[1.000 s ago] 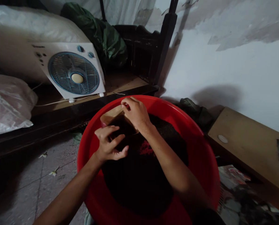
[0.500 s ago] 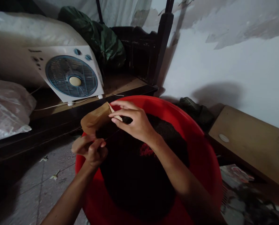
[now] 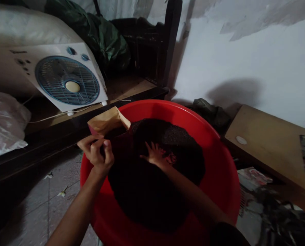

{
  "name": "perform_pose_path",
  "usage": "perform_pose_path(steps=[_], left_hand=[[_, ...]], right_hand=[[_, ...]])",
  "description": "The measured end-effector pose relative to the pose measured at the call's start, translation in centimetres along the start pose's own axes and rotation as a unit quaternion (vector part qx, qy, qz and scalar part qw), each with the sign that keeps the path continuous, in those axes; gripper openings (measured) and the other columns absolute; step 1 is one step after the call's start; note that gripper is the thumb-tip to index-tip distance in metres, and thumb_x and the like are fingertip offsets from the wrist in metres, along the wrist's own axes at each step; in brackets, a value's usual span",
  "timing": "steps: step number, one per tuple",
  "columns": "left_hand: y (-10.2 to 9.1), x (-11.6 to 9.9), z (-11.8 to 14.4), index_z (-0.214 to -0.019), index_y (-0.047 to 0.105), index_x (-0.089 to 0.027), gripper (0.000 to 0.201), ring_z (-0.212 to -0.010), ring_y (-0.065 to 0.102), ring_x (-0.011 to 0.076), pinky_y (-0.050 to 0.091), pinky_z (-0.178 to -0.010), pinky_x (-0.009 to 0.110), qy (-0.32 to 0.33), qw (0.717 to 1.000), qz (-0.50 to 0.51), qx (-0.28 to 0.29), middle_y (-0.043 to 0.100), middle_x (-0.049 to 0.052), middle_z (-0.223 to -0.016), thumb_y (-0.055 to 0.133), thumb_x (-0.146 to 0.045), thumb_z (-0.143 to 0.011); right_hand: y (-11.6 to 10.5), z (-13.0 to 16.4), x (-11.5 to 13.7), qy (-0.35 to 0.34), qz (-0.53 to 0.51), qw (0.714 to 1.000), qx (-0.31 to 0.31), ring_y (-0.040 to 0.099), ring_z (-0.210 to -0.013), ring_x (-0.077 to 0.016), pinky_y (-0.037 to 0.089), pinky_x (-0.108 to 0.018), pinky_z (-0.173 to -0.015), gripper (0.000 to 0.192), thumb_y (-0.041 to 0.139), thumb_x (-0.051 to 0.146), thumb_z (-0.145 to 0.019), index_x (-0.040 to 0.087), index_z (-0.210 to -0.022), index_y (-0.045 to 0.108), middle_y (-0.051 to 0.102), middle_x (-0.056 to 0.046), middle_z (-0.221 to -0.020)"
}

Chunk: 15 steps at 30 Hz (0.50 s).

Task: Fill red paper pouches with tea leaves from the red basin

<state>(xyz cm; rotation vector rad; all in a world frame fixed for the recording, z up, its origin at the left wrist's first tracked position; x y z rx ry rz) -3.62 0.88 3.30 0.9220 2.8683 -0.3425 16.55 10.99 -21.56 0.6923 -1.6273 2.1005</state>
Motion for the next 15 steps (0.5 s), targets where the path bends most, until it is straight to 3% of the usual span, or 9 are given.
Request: perform_pose_path(steps=[3, 6, 9, 12, 15], left_hand=[[0.0, 0.5, 0.0, -0.094, 0.057, -0.028, 0.007, -0.091, 0.053, 0.0179, 0.044, -0.081, 0.037, -0.016, 1.000, 0.009, 0.001, 0.056, 0.002, -0.099, 0.058, -0.022, -0.090], [0.2, 0.4, -0.2, -0.093, 0.058, -0.028, 0.006, -0.091, 0.054, 0.0178, 0.043, -0.081, 0.038, 0.000, 0.999, 0.037, 0.014, 0.056, 0.002, -0.098, 0.058, -0.023, -0.089], [0.2, -0.1, -0.3, -0.091, 0.060, -0.026, 0.006, -0.092, 0.054, 0.0187, 0.044, -0.081, 0.038, 0.016, 0.998, 0.058, 0.024, 0.057, 0.003, -0.097, 0.055, -0.028, -0.088], [0.0, -0.7, -0.4, -0.088, 0.061, -0.026, 0.008, -0.092, 0.054, 0.0192, 0.046, -0.079, 0.038, 0.023, 0.998, 0.057, 0.028, 0.057, 0.003, -0.096, 0.055, -0.030, -0.087], [-0.2, -1.6, -0.4, -0.086, 0.060, -0.026, 0.004, -0.090, 0.054, 0.0189, 0.046, -0.077, 0.037, 0.032, 0.998, 0.053, 0.030, 0.057, 0.003, -0.094, 0.056, -0.025, -0.084]], right_hand=[[3.6, 2.7, 1.8, -0.036, 0.049, 0.997, 0.047, 0.020, -0.149, -0.0444, 0.023, -0.064, -0.116, 0.076, 0.057, 0.046, -0.093, 0.012, -0.155, 0.032, 0.027, -0.027, -0.160], [4.8, 5.6, 2.5, -0.084, 0.060, 0.989, 0.109, 0.034, -0.143, -0.0408, 0.032, -0.054, -0.115, 0.067, 0.057, 0.044, -0.092, 0.013, -0.149, 0.042, 0.039, -0.024, -0.154], [4.5, 8.3, 2.0, -0.131, 0.050, 0.976, 0.169, 0.050, -0.131, -0.0307, 0.040, -0.041, -0.110, 0.056, 0.063, 0.040, -0.088, 0.018, -0.139, 0.054, 0.052, -0.016, -0.144], [3.4, 10.6, 1.3, -0.157, -0.009, 0.962, 0.223, 0.064, -0.109, -0.0250, 0.048, -0.035, -0.098, 0.038, 0.066, 0.040, -0.084, 0.021, -0.117, 0.066, 0.067, -0.008, -0.120], [0.4, 11.4, 0.6, -0.109, -0.106, 0.970, 0.192, 0.066, -0.086, -0.0207, 0.052, -0.031, -0.080, 0.022, 0.067, 0.039, -0.080, 0.022, -0.093, 0.068, 0.070, -0.001, -0.090]])
Point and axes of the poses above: each hand's wrist, its own z-axis away from the middle knuckle, its own y-axis out of the palm, x = y × z, the point moved 9 cm from there along -z, towards the middle knuckle
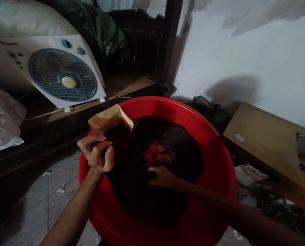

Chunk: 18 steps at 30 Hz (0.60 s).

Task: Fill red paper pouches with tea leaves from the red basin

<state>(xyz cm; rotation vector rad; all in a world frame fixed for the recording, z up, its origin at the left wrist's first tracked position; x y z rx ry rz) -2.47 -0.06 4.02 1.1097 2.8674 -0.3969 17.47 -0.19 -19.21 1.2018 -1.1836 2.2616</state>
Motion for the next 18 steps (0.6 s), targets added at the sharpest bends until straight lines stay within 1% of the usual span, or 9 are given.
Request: perform_pose_path(steps=[2, 3, 5, 7, 9, 11, 12, 14, 18], left_hand=[[-0.1, -0.7, 0.0, -0.086, 0.058, -0.026, 0.006, -0.088, 0.054, 0.0192, 0.045, -0.075, 0.036, 0.018, 1.000, 0.003, -0.001, 0.057, 0.004, -0.092, 0.058, -0.022, -0.082], [-0.2, -1.1, -0.1, -0.086, 0.058, -0.025, 0.008, -0.087, 0.055, 0.0193, 0.045, -0.074, 0.036, 0.028, 1.000, 0.006, -0.002, 0.057, 0.004, -0.092, 0.059, -0.020, -0.081], [-0.2, -1.8, -0.1, -0.087, 0.057, -0.024, 0.011, -0.086, 0.055, 0.0193, 0.043, -0.075, 0.037, 0.048, 0.999, 0.012, -0.003, 0.057, 0.003, -0.091, 0.060, -0.018, -0.078], [0.0, -2.4, 0.0, -0.088, 0.058, -0.024, 0.015, -0.086, 0.056, 0.0189, 0.042, -0.076, 0.036, 0.062, 0.998, 0.012, 0.002, 0.057, 0.003, -0.091, 0.063, -0.016, -0.077], [0.1, -2.9, 0.1, -0.091, 0.059, -0.024, 0.020, -0.086, 0.056, 0.0184, 0.041, -0.077, 0.036, 0.068, 0.998, 0.001, 0.000, 0.057, 0.002, -0.091, 0.066, -0.014, -0.075], [0.3, -3.2, 0.2, -0.094, 0.060, -0.025, 0.025, -0.085, 0.056, 0.0178, 0.040, -0.078, 0.036, 0.066, 0.998, -0.016, -0.004, 0.057, 0.001, -0.091, 0.068, -0.012, -0.074], [0.3, -3.3, 0.3, -0.095, 0.060, -0.026, 0.026, -0.085, 0.056, 0.0175, 0.039, -0.079, 0.036, 0.063, 0.998, -0.025, -0.005, 0.058, 0.001, -0.090, 0.069, -0.012, -0.074], [0.5, -3.5, 0.6, -0.095, 0.059, -0.026, 0.027, -0.085, 0.056, 0.0172, 0.039, -0.079, 0.035, 0.055, 0.997, -0.046, -0.006, 0.058, 0.001, -0.091, 0.071, -0.012, -0.075], [0.8, -3.1, 0.9, -0.092, 0.057, -0.025, 0.025, -0.088, 0.056, 0.0179, 0.038, -0.079, 0.035, 0.037, 0.996, -0.086, -0.011, 0.060, 0.002, -0.092, 0.075, -0.016, -0.077]], right_hand=[[-3.7, 1.0, 0.8, 0.038, -0.068, 0.991, -0.110, 0.065, -0.079, -0.0199, 0.052, -0.030, -0.073, 0.023, 0.068, 0.040, -0.077, 0.022, -0.092, 0.066, 0.068, 0.000, -0.082], [-5.8, 1.6, 1.6, 0.047, -0.106, 0.978, -0.173, 0.063, -0.074, -0.0194, 0.051, -0.030, -0.068, 0.027, 0.068, 0.042, -0.077, 0.022, -0.094, 0.064, 0.067, 0.000, -0.079], [-10.1, 2.3, 4.5, 0.031, -0.196, 0.939, -0.282, 0.059, -0.064, -0.0171, 0.049, -0.029, -0.058, 0.034, 0.068, 0.046, -0.076, 0.023, -0.100, 0.060, 0.063, 0.002, -0.076], [-13.7, 2.4, 8.7, -0.038, -0.294, 0.888, -0.353, 0.055, -0.058, -0.0143, 0.047, -0.027, -0.052, 0.031, 0.066, 0.043, -0.076, 0.025, -0.098, 0.054, 0.059, 0.003, -0.077], [-16.7, 2.3, 13.2, -0.120, -0.350, 0.831, -0.414, 0.059, -0.066, -0.0145, 0.052, -0.027, -0.056, 0.026, 0.064, 0.039, -0.079, 0.026, -0.096, 0.048, 0.060, 0.001, -0.086], [-18.4, 1.7, 17.0, -0.173, -0.368, 0.794, -0.452, 0.063, -0.077, -0.0161, 0.056, -0.029, -0.066, 0.024, 0.058, 0.039, -0.085, 0.026, -0.101, 0.046, 0.061, -0.002, -0.095], [-18.8, 1.2, 18.7, -0.189, -0.368, 0.786, -0.459, 0.065, -0.082, -0.0167, 0.057, -0.030, -0.070, 0.023, 0.054, 0.040, -0.088, 0.026, -0.104, 0.046, 0.062, -0.003, -0.097], [-18.9, -0.1, 21.4, -0.214, -0.359, 0.790, -0.449, 0.067, -0.090, -0.0170, 0.058, -0.031, -0.077, 0.021, 0.050, 0.038, -0.092, 0.025, -0.109, 0.047, 0.063, -0.004, -0.102], [-18.7, -1.8, 25.0, -0.258, -0.281, 0.832, -0.403, 0.065, -0.102, -0.0170, 0.056, -0.032, -0.090, 0.015, 0.057, 0.035, -0.092, 0.023, -0.101, 0.057, 0.066, -0.002, -0.104]])
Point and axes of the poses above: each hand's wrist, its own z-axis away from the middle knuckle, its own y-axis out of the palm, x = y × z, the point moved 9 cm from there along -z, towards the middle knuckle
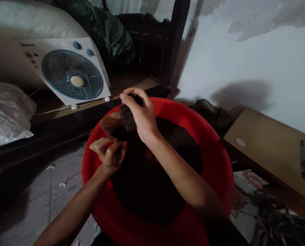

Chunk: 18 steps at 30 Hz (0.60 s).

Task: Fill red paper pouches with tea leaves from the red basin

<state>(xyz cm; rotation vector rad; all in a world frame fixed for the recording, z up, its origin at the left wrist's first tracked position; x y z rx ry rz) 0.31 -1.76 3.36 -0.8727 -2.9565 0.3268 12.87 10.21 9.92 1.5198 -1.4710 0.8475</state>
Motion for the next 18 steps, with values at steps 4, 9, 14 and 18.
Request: perform_pose_path(steps=[4, 9, 14, 18], left_hand=[[0.2, 1.0, 0.0, -0.092, 0.056, -0.025, 0.021, -0.087, 0.058, 0.0180, 0.038, -0.081, 0.036, -0.021, 1.000, -0.012, -0.006, 0.061, 0.002, -0.093, 0.072, -0.018, -0.081], [-0.1, 1.8, -0.3, -0.092, 0.055, -0.023, 0.015, -0.087, 0.058, 0.0187, 0.037, -0.084, 0.038, -0.041, 0.999, 0.005, -0.010, 0.062, 0.003, -0.094, 0.065, -0.017, -0.083], [-0.4, 1.2, -0.7, -0.086, 0.058, -0.023, 0.004, -0.086, 0.056, 0.0197, 0.034, -0.083, 0.040, -0.033, 0.998, 0.053, 0.005, 0.062, 0.003, -0.089, 0.061, -0.022, -0.084], [-0.6, 0.9, -0.7, -0.082, 0.059, -0.025, 0.003, -0.086, 0.055, 0.0197, 0.035, -0.081, 0.039, -0.022, 0.999, 0.046, 0.001, 0.060, 0.003, -0.089, 0.060, -0.026, -0.084]], right_hand=[[-2.0, 0.1, -0.4, -0.093, 0.141, 0.985, 0.020, 0.062, -0.112, -0.0196, 0.048, -0.037, -0.102, 0.022, 0.056, 0.042, -0.094, 0.023, -0.099, 0.064, 0.068, -0.004, -0.109], [-8.5, 6.6, -12.4, 0.099, 0.344, 0.912, 0.201, 0.068, -0.093, -0.0231, 0.052, -0.043, -0.092, 0.033, 0.052, 0.044, -0.092, 0.018, -0.100, 0.071, 0.073, -0.007, -0.094], [-14.2, 21.4, -20.6, 0.352, 0.392, 0.657, 0.540, 0.040, -0.143, -0.0403, 0.029, -0.057, -0.118, 0.082, 0.071, 0.059, -0.076, 0.024, -0.147, 0.052, 0.045, -0.015, -0.155], [-15.1, 26.4, -20.6, 0.435, 0.406, 0.567, 0.570, 0.006, -0.152, -0.0467, 0.016, -0.066, -0.119, 0.129, 0.081, 0.070, -0.057, 0.028, -0.161, 0.017, 0.010, -0.018, -0.168]])
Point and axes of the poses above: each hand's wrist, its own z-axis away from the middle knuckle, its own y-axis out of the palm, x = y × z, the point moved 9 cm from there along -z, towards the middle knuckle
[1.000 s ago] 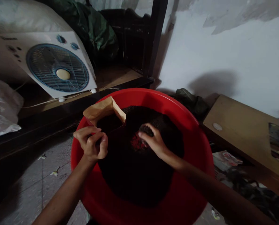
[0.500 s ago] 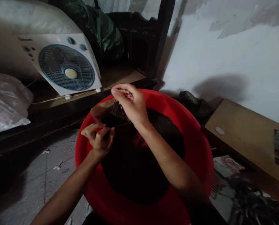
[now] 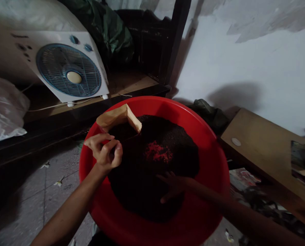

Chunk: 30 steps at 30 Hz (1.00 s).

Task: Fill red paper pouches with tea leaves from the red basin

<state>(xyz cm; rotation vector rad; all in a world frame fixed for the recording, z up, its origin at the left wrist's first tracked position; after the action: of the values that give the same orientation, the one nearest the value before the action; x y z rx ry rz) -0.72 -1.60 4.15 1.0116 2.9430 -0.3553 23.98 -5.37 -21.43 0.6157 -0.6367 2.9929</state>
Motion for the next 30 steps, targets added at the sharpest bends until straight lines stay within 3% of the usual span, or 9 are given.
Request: perform_pose_path(steps=[3, 7, 11, 14, 17, 20, 22, 26, 30], left_hand=[[-0.2, 0.5, 0.3, -0.084, 0.063, -0.028, 0.008, -0.092, 0.053, 0.0207, 0.035, -0.082, 0.040, -0.016, 1.000, -0.014, -0.010, 0.059, 0.003, -0.096, 0.068, -0.024, -0.079], [-0.5, 0.9, 0.6, -0.087, 0.068, -0.029, 0.015, -0.089, 0.050, 0.0217, 0.032, -0.082, 0.042, -0.025, 0.999, -0.039, -0.020, 0.056, 0.005, -0.097, 0.075, -0.021, -0.075], [-0.8, 0.7, 0.5, -0.089, 0.068, -0.027, 0.019, -0.078, 0.048, 0.0171, 0.033, -0.075, 0.038, -0.003, 0.998, -0.056, -0.029, 0.051, 0.002, -0.085, 0.077, -0.020, -0.073], [-0.5, 0.3, -0.1, -0.091, 0.065, -0.024, 0.020, -0.068, 0.047, 0.0133, 0.034, -0.071, 0.034, 0.024, 0.999, -0.039, -0.014, 0.051, -0.002, -0.075, 0.074, -0.016, -0.075], [-0.3, -0.3, -0.6, -0.089, 0.062, -0.020, 0.018, -0.064, 0.048, 0.0122, 0.034, -0.067, 0.031, 0.052, 0.999, -0.007, 0.000, 0.052, -0.003, -0.070, 0.072, -0.012, -0.077], [-0.1, -0.6, -0.8, -0.089, 0.061, -0.020, 0.016, -0.063, 0.049, 0.0124, 0.034, -0.064, 0.030, 0.057, 0.998, 0.018, 0.004, 0.054, -0.003, -0.068, 0.069, -0.011, -0.079], [0.0, -0.7, -0.8, -0.089, 0.061, -0.021, 0.016, -0.062, 0.049, 0.0123, 0.035, -0.064, 0.030, 0.055, 0.998, 0.030, 0.005, 0.054, -0.003, -0.066, 0.068, -0.010, -0.080], [0.1, -0.8, -0.8, -0.090, 0.060, -0.020, 0.015, -0.061, 0.049, 0.0126, 0.033, -0.063, 0.030, 0.059, 0.998, 0.033, 0.007, 0.055, -0.003, -0.065, 0.067, -0.010, -0.081], [0.1, -0.9, -0.9, -0.090, 0.059, -0.018, 0.014, -0.062, 0.048, 0.0133, 0.031, -0.061, 0.030, 0.065, 0.997, 0.030, 0.014, 0.054, -0.002, -0.065, 0.067, -0.010, -0.082]], right_hand=[[0.9, -0.8, 1.1, -0.019, -0.026, 0.999, -0.041, 0.008, -0.154, -0.0433, 0.019, -0.060, -0.121, 0.125, 0.083, 0.061, -0.057, 0.023, -0.160, 0.024, 0.014, -0.020, -0.167], [0.9, -1.0, 2.3, -0.080, -0.087, 0.988, -0.100, 0.035, -0.146, -0.0392, 0.029, -0.052, -0.119, 0.095, 0.084, 0.043, -0.058, 0.022, -0.145, 0.051, 0.044, -0.016, -0.155], [-3.8, 1.9, 5.9, -0.218, -0.192, 0.927, -0.235, 0.066, -0.101, -0.0265, 0.052, -0.040, -0.094, 0.048, 0.077, 0.032, -0.064, 0.021, -0.109, 0.067, 0.071, -0.005, -0.107], [-10.4, 5.9, 8.0, -0.274, -0.322, 0.822, -0.383, 0.065, -0.077, -0.0181, 0.055, -0.032, -0.073, 0.038, 0.075, 0.037, -0.070, 0.023, -0.103, 0.063, 0.067, 0.001, -0.086], [-16.8, 10.6, 9.9, -0.346, -0.476, 0.652, -0.478, 0.063, -0.066, -0.0144, 0.051, -0.026, -0.055, 0.040, 0.076, 0.041, -0.073, 0.026, -0.105, 0.059, 0.065, 0.003, -0.084], [-21.7, 14.5, 12.6, -0.428, -0.567, 0.495, -0.501, 0.066, -0.070, -0.0144, 0.053, -0.025, -0.055, 0.037, 0.074, 0.044, -0.075, 0.026, -0.102, 0.055, 0.065, 0.004, -0.085], [-24.0, 15.7, 15.1, -0.465, -0.593, 0.446, -0.484, 0.066, -0.072, -0.0141, 0.056, -0.026, -0.063, 0.032, 0.070, 0.046, -0.078, 0.025, -0.096, 0.054, 0.063, 0.004, -0.080], [-26.2, 14.8, 19.7, -0.501, -0.632, 0.426, -0.411, 0.066, -0.076, -0.0137, 0.058, -0.030, -0.077, 0.024, 0.071, 0.037, -0.075, 0.024, -0.086, 0.054, 0.062, 0.004, -0.080], [-26.7, 13.2, 22.0, -0.508, -0.614, 0.453, -0.399, 0.065, -0.082, -0.0143, 0.056, -0.034, -0.089, 0.026, 0.077, 0.029, -0.069, 0.023, -0.082, 0.055, 0.063, 0.004, -0.081]])
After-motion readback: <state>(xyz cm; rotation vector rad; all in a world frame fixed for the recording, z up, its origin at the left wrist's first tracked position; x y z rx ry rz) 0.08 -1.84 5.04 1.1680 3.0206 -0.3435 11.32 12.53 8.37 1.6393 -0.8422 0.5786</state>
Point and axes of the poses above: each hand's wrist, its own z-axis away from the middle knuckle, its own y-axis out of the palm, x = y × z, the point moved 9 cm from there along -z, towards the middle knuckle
